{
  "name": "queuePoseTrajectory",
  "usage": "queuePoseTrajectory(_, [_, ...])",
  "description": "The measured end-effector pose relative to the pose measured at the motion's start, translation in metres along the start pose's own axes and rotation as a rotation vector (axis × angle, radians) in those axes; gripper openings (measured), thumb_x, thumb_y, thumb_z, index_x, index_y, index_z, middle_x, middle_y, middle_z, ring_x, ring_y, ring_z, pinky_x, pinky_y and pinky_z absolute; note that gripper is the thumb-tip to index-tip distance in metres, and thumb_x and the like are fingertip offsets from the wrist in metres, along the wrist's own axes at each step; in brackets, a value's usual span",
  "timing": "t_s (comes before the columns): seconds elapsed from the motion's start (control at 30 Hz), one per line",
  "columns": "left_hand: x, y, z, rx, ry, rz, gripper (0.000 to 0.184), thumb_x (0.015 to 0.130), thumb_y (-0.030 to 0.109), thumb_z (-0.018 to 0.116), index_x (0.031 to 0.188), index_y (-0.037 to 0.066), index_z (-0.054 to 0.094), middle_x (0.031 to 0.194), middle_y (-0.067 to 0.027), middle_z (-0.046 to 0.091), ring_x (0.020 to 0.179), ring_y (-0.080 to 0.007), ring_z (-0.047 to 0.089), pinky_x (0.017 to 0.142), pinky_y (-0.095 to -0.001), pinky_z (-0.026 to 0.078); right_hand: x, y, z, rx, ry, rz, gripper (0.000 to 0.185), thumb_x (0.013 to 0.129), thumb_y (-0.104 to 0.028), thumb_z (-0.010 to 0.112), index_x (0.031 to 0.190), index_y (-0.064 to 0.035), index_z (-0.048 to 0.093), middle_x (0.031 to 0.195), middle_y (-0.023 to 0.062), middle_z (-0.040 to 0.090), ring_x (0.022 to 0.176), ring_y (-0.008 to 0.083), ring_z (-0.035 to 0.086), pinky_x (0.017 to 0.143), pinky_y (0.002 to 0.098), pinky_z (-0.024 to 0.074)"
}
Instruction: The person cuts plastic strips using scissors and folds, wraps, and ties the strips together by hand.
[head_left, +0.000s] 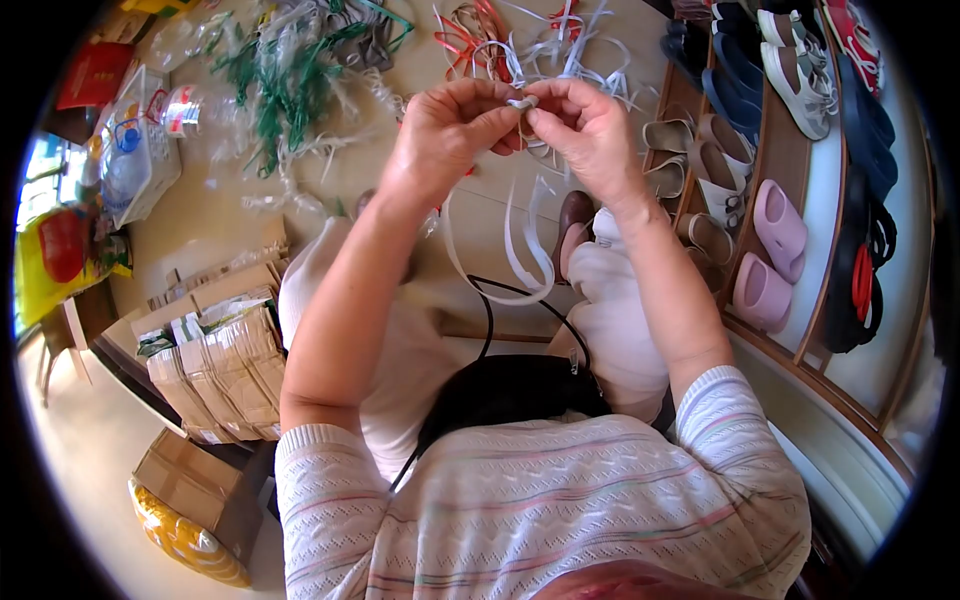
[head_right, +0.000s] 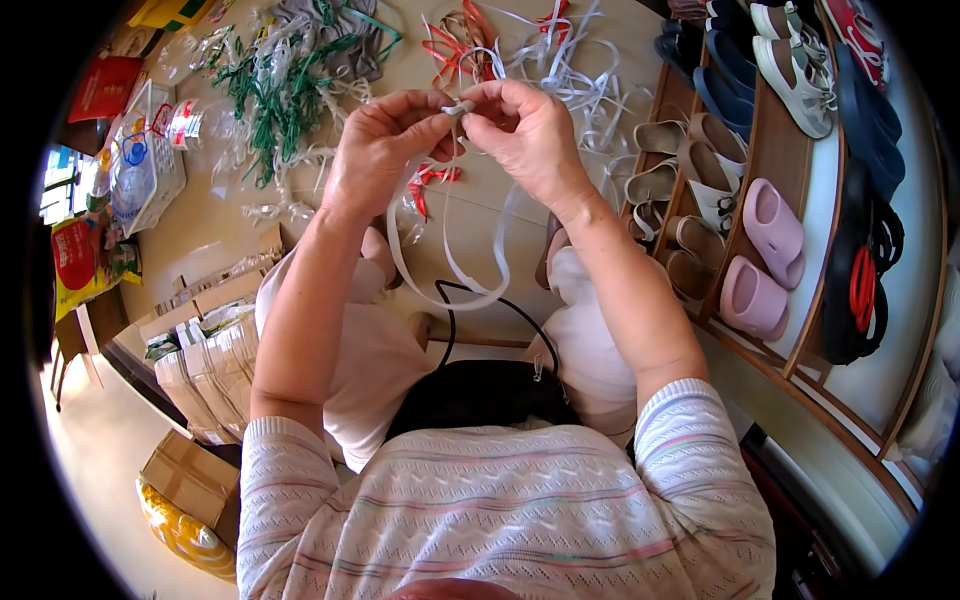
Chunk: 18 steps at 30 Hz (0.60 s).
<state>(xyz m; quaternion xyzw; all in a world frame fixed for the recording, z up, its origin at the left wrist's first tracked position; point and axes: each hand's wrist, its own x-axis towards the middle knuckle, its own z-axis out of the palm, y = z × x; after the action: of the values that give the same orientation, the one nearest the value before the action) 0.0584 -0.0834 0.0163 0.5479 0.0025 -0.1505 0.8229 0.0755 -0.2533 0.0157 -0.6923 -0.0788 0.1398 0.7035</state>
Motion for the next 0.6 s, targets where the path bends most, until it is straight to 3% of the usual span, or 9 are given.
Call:
queuePoseTrajectory(0.13, [-0.005,-0.001,0.008,0.222,0.077,0.120,0.017,0.081,0.005,0.059,0.096,-0.003,0.059,0.080,-0.0074,0.063,0.067,-0.0111,0.060,0.059,-0.0235,0.049,-0.004,0.001,0.006,-0.105,0.048,-0.072,0.018,0.078,0.000,0.056,0.096,0.0011,0.058,0.077,0.0009,0.060,0.069,0.0052,0.055,0.063,0.0193,0.0464])
queuePoseTrajectory(0.17, [-0.009,0.005,0.006,0.536,0.119,0.121,0.015,0.079,0.008,0.062,0.091,-0.001,0.062,0.078,-0.0054,0.063,0.067,-0.0106,0.060,0.058,-0.0239,0.049,-0.003,0.004,0.010,-0.113,0.039,-0.092,0.019,0.078,0.001,0.056,0.097,0.0012,0.058,0.076,0.0005,0.060,0.068,0.0051,0.054,0.063,0.0192,0.0461])
queuePoseTrajectory(0.3, [-0.009,0.002,0.002,1.012,0.164,0.449,0.015,0.064,0.011,0.067,0.077,0.003,0.065,0.073,-0.0088,0.060,0.063,-0.0204,0.061,0.057,-0.0301,0.048,-0.009,0.009,0.013,-0.436,0.050,-0.114,0.016,0.078,0.001,0.056,0.094,-0.0011,0.061,0.075,0.0017,0.062,0.069,0.0049,0.056,0.063,0.0203,0.0467])
queuePoseTrajectory(0.37, [-0.011,-0.003,0.006,1.027,0.191,0.533,0.014,0.061,0.014,0.063,0.068,0.002,0.061,0.068,-0.0102,0.057,0.060,-0.0274,0.057,0.056,-0.0344,0.048,-0.011,0.013,0.012,-0.443,0.047,-0.118,0.015,0.079,0.000,0.057,0.093,-0.0009,0.061,0.077,0.0036,0.064,0.070,0.0054,0.058,0.063,0.0212,0.0474])
queuePoseTrajectory(0.43, [-0.014,-0.005,0.010,1.040,0.205,0.569,0.012,0.062,0.016,0.059,0.065,0.004,0.061,0.068,-0.0085,0.058,0.067,-0.0270,0.059,0.060,-0.0366,0.049,-0.012,0.012,0.012,-0.280,0.003,-0.085,0.015,0.082,0.003,0.052,0.094,0.0017,0.060,0.080,0.0034,0.063,0.072,0.0062,0.058,0.065,0.0204,0.0471])
queuePoseTrajectory(0.6, [-0.020,-0.005,0.013,1.019,0.169,0.592,0.013,0.062,0.011,0.056,0.071,0.003,0.061,0.072,-0.0107,0.057,0.071,-0.0290,0.058,0.062,-0.0378,0.048,-0.010,0.007,0.006,0.148,-0.071,0.237,0.020,0.082,0.006,0.049,0.100,0.0031,0.057,0.085,0.0046,0.062,0.072,0.0081,0.057,0.066,0.0201,0.0469])
